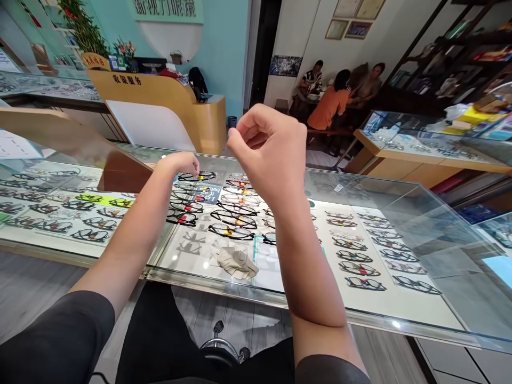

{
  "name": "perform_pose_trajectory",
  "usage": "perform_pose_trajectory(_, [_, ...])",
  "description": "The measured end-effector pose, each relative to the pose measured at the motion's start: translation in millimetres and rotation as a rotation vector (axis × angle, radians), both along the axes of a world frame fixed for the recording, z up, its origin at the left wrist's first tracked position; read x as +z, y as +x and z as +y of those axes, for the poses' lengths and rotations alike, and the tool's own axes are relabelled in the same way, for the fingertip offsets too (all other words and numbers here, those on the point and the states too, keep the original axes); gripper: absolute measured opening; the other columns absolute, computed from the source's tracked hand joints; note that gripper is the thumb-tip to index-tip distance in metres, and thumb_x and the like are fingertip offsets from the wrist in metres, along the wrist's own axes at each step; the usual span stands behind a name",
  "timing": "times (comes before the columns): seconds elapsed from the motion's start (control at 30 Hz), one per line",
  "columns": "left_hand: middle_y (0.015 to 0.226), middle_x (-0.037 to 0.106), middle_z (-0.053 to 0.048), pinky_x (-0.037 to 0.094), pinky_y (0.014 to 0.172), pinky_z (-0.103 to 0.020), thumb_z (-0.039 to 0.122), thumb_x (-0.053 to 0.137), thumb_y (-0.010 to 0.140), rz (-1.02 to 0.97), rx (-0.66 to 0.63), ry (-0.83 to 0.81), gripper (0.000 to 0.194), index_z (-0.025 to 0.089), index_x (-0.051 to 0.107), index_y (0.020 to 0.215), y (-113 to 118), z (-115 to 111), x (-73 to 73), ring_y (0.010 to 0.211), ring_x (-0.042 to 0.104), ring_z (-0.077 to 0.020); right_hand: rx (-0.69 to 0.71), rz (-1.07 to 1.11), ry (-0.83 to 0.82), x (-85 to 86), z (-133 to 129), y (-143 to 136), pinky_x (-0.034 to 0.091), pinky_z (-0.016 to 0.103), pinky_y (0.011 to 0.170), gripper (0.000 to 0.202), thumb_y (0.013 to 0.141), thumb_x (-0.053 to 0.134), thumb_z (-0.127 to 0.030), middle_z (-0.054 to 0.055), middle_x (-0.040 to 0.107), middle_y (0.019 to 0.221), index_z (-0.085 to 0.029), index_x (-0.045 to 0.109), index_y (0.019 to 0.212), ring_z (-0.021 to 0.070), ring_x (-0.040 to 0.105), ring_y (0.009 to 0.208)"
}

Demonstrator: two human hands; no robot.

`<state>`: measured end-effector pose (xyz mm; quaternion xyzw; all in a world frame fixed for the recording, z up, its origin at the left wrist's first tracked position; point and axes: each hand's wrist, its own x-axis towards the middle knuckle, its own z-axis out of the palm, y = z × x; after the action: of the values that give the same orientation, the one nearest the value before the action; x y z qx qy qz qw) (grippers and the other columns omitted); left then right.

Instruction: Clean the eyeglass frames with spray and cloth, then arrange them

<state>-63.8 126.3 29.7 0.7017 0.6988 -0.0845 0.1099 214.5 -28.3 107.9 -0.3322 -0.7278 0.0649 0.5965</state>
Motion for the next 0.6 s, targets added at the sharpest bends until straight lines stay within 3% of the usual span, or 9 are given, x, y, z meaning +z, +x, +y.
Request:
perform_pose_trajectory(0.27, [0.118,0.089,-0.006,0.06,0.102,-0.036,0.031,0.095,0.07,0.035,0.02,-0.073,0.025,0.028,0.091,0.095,0.2,5.4,-8.3,0.122,0.078,-0.0345,-0.004,-0.025,0.046,-2.7,4.3,1.1,0.056,0.037,0.064,0.028,0.097,0.081,-0.023,0.001,0.071,0.073,-0.027,0.063,0.077,0.0165,0.063,0.066])
perform_pose_trajectory(0.47, [0.123,0.088,-0.008,0.061,0.105,-0.041,0.027,0.094,0.07,0.042,0.032,-0.071,0.032,0.026,0.091,0.102,-1.8,9.5,-15.2,0.117,0.08,-0.0341,-0.006,-0.045,0.076,-7.5,10.8,4.4,0.06,0.039,0.067,0.022,0.098,0.08,-0.026,0.003,0.073,0.077,-0.027,0.068,0.079,0.0193,0.069,0.074])
perform_pose_trajectory(0.6, [0.116,0.089,-0.01,0.063,0.104,-0.041,0.028,0.093,0.068,0.032,0.008,-0.034,0.036,0.026,0.092,0.104,-3.6,12.1,-18.6,0.109,0.083,-0.0332,0.005,-0.072,0.083,-8.7,12.4,6.7,0.062,0.04,0.07,0.019,0.099,0.079,-0.03,0.004,0.073,0.079,-0.028,0.07,0.083,0.0216,0.071,0.08])
